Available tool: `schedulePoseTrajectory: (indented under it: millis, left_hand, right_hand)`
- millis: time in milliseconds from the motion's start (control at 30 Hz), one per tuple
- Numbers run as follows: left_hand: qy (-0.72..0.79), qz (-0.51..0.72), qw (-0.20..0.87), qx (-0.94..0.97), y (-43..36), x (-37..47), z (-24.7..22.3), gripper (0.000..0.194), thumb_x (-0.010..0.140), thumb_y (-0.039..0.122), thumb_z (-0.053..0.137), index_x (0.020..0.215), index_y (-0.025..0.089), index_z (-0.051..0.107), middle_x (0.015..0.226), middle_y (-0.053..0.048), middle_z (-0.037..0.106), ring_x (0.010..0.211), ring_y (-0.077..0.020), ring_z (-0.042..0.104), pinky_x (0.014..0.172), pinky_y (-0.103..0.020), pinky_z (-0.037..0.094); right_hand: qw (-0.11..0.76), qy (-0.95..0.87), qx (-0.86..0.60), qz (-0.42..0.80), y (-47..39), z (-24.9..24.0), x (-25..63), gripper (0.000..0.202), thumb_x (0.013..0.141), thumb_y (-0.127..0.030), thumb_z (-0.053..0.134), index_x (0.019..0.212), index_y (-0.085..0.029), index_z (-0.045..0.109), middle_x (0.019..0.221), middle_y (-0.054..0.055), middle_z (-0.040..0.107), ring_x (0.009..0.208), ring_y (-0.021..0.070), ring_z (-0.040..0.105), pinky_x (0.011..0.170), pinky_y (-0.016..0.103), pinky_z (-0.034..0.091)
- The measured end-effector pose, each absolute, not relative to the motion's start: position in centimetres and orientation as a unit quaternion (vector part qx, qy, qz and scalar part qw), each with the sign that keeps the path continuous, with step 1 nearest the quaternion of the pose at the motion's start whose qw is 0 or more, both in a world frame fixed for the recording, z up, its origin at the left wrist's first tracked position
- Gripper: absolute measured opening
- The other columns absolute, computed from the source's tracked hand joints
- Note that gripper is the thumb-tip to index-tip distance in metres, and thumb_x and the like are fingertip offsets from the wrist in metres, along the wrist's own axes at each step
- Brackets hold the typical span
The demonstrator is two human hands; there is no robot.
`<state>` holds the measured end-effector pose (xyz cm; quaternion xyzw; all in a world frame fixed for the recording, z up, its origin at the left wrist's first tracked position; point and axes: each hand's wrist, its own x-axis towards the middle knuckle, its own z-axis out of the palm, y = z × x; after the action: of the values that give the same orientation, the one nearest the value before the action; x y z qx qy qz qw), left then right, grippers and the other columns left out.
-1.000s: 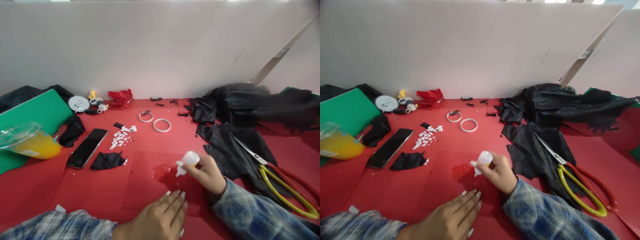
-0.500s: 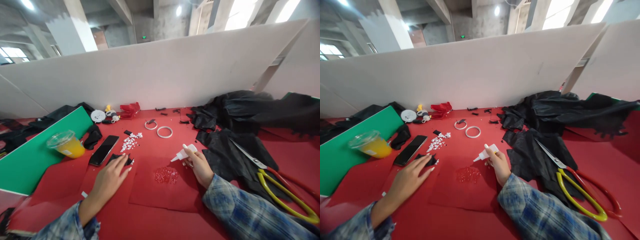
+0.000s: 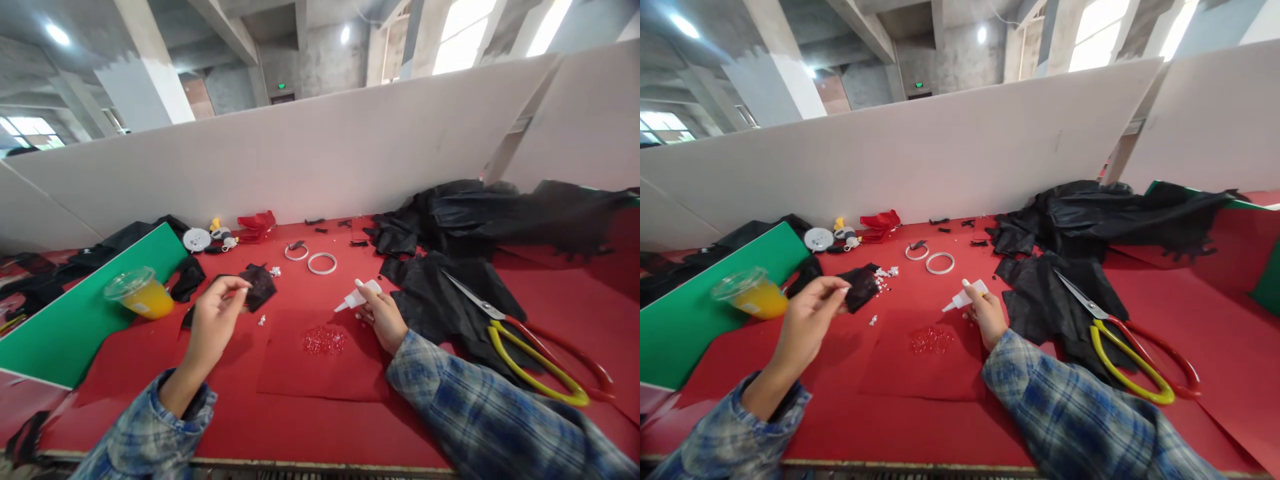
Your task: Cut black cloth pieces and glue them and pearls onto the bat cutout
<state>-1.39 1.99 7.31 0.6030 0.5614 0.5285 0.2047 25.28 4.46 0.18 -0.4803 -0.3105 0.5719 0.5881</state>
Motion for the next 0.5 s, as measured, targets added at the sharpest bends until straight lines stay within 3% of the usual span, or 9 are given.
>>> schedulePoseTrajectory:
  millis: [100, 267, 367, 500]
  left_hand:
    - [0.533, 0.524, 0.378, 0.547, 0.1, 2.8, 7.7, 0.025, 0.075, 0.035, 0.068, 0.089, 0.015, 0.069, 0.092, -0.006, 0.072, 0.073, -0.0158, 0.067, 0.069, -0.027, 0.057]
    - [0.436, 0.518, 0.618, 0.399, -3.1, 7.3, 5.0, 0.028, 0.076, 0.027, 0.064, 0.100, 0.016, 0.072, 0.112, -0.012, 0.071, 0.092, -0.0230, 0.071, 0.084, -0.038, 0.058]
    - [0.411, 0.524, 0.635, 0.391, -4.5, 8.4, 2.5, 0.032, 0.080, 0.027, 0.058, 0.108, 0.017, 0.071, 0.123, -0.013, 0.066, 0.100, -0.0250, 0.070, 0.091, -0.042, 0.056]
    - [0.462, 0.483, 0.553, 0.498, -6.1, 9.0, 0.5, 0.041, 0.087, 0.036, 0.056, 0.123, 0.017, 0.064, 0.130, -0.013, 0.062, 0.116, -0.0269, 0.061, 0.102, -0.042, 0.049]
  right_hand:
    - [0.589, -0.308, -0.482, 0.572, 4.4, 0.1, 25.3, 0.058, 0.056, -0.064, 0.076, 0.044, -0.024, 0.036, 0.033, -0.008, 0.031, 0.034, 0.0100, 0.041, 0.030, 0.022, 0.027]
    - [0.595, -0.299, -0.462, 0.586, 4.6, -0.1, 25.2, 0.055, 0.059, -0.063, 0.075, 0.046, -0.023, 0.040, 0.036, -0.008, 0.034, 0.034, 0.0092, 0.040, 0.029, 0.021, 0.029]
    - [0.607, -0.297, -0.448, 0.585, 4.8, -0.2, 25.2, 0.055, 0.059, -0.062, 0.076, 0.047, -0.022, 0.040, 0.038, -0.009, 0.035, 0.033, 0.0061, 0.035, 0.035, 0.022, 0.039]
    - [0.614, -0.314, -0.429, 0.584, 4.9, -0.2, 25.2, 0.053, 0.056, -0.063, 0.077, 0.049, -0.020, 0.046, 0.039, -0.009, 0.041, 0.034, 0.0045, 0.033, 0.043, 0.024, 0.047]
